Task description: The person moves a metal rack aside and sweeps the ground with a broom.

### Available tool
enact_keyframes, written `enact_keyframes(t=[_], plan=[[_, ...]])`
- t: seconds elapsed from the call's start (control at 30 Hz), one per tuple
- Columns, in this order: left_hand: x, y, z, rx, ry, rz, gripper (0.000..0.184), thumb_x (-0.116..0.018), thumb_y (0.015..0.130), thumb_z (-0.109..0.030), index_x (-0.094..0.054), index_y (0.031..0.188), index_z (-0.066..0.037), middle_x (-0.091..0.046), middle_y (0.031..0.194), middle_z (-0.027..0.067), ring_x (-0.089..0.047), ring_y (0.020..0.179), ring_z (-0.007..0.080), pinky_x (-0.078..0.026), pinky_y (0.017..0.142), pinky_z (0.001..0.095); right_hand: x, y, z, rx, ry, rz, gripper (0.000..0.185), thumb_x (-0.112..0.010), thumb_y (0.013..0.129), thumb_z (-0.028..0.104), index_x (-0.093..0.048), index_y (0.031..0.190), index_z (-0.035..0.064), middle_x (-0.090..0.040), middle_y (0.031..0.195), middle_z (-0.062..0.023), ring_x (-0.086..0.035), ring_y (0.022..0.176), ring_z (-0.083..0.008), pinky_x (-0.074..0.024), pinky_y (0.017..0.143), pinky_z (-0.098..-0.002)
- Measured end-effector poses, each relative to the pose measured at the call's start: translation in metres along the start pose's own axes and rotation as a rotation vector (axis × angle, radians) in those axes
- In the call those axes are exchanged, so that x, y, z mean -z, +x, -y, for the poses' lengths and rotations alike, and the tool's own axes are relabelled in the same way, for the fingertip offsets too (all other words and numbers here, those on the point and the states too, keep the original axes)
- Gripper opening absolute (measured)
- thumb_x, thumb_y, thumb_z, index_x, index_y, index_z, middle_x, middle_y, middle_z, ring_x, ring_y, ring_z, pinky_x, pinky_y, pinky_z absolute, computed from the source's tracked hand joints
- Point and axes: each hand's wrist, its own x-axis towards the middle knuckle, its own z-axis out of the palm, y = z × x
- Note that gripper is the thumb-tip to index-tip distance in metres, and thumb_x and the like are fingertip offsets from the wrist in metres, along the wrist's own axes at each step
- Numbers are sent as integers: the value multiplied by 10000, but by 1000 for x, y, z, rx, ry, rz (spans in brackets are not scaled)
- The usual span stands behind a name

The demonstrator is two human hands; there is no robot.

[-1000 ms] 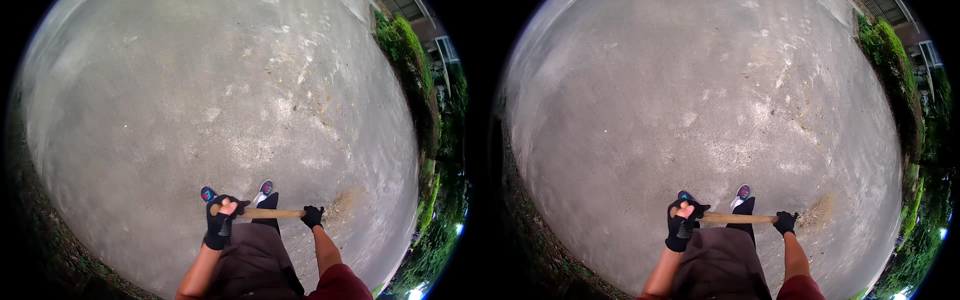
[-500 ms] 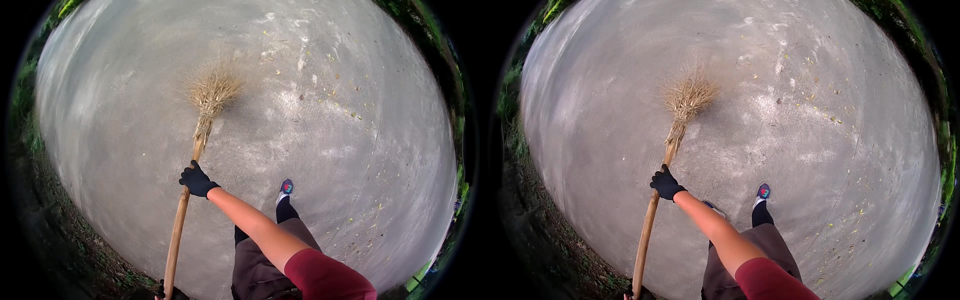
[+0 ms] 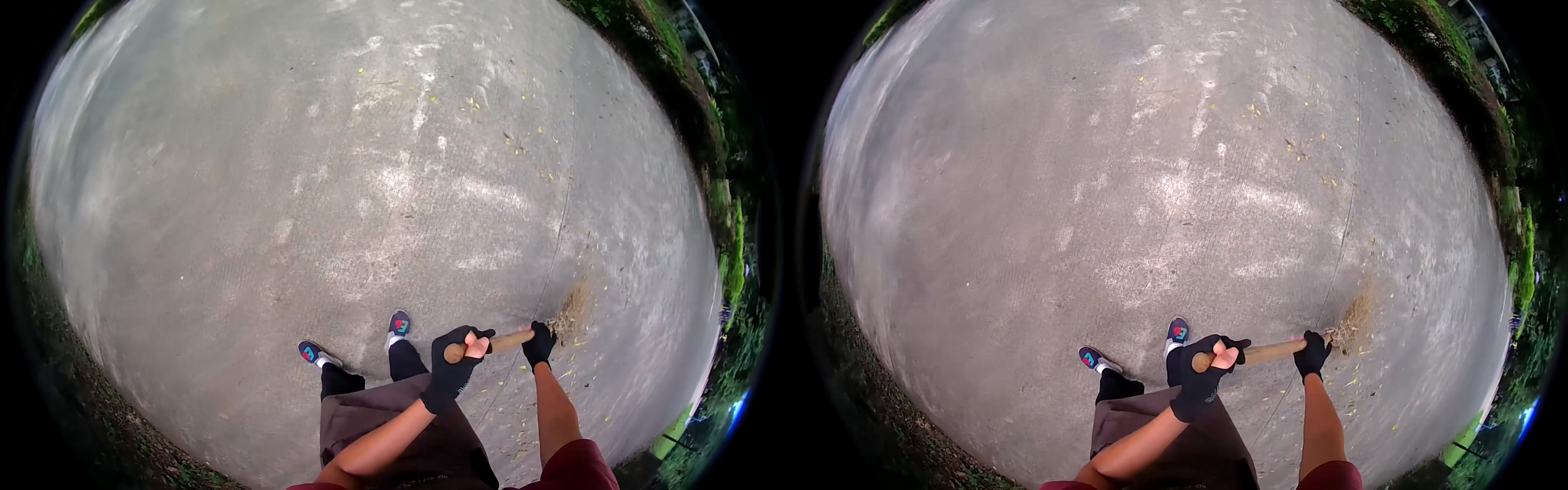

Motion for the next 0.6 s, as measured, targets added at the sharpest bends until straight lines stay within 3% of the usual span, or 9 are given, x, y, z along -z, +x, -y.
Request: enact_keyframes(t=[0.03, 0.07, 0.2, 0.3, 0.4, 0.43, 0.53, 0.57, 0.6], plan=[[-21, -2, -10, 19, -43, 14, 273, -620, 824, -46, -440, 619, -72, -484, 618, -28, -451, 597, 47, -347, 549, 206, 24, -9, -14, -49, -2, 63, 284, -723, 636, 315, -559, 785, 137, -577, 790, -26, -567, 867, -250, -268, 972, -582], [-23, 2, -27, 70, -134, -17, 218, -580, 804, 16, -451, 643, -56, -517, 625, 39, -496, 585, 117, -418, 577, 270, 37, -15, -29, 37, -53, 83, 289, -728, 623, 294, -575, 812, 138, -583, 807, -21, -565, 909, -243, -240, 998, -590], [65, 15, -83, -58, -265, -238, 255, -547, 769, -122, -369, 588, -102, -411, 550, 30, -461, 577, 156, -455, 715, 340, 30, 14, -1, 231, -31, 302, 369, -757, 579, 277, -638, 902, 143, -639, 875, -51, -586, 906, -248, -297, 985, -506], [132, -11, -164, -301, -353, -411, 272, -504, 778, -191, -305, 598, -146, -317, 514, -25, -366, 525, 137, -445, 750, 362, 68, 78, 142, 605, 110, 314, 319, -760, 571, 284, -665, 836, 135, -660, 789, -80, -630, 766, -259, -469, 736, -394], [205, -67, -229, -642, -317, -396, 311, -459, 867, -209, -294, 609, -160, -307, 483, -41, -318, 480, 97, -421, 785, 344, 91, 138, 303, 930, 320, 226, 297, -735, 590, 258, -654, 855, 150, -645, 766, -89, -620, 771, -288, -469, 706, -419], [220, -88, -243, -709, -360, -430, 320, -455, 874, -213, -285, 608, -157, -310, 485, -36, -344, 491, 99, -400, 822, 339, 94, 154, 357, 1010, 373, 166, 271, -723, 600, 246, -650, 842, 148, -637, 754, -90, -614, 760, -297, -463, 714, -412], [206, -97, -266, -861, -427, -1058, 363, -437, 867, -234, -328, 536, -131, -338, 460, -32, -389, 485, 130, -417, 844, 325, 129, 193, 504, 1162, 391, 101, 241, -687, 645, 186, -639, 881, 174, -612, 852, -39, -573, 912, -245, -362, 919, -446], [193, -99, -260, -894, -540, -787, 257, -528, 761, -171, -517, 524, -72, -570, 557, 59, -615, 677, 243, -477, 869, 497, 132, 207, 541, 1196, 417, 53, 253, -680, 653, 173, -635, 902, 181, -603, 882, -30, -556, 957, -237, -320, 970, -469], [156, -64, -264, -913, -449, -1176, 247, -525, 757, -174, -520, 527, -84, -570, 552, 47, -613, 659, 239, -462, 897, 508, 133, 224, 576, 1228, 397, 74, 253, -675, 660, 162, -628, 908, 181, -595, 890, -30, -548, 969, -236, -291, 990, -489]])
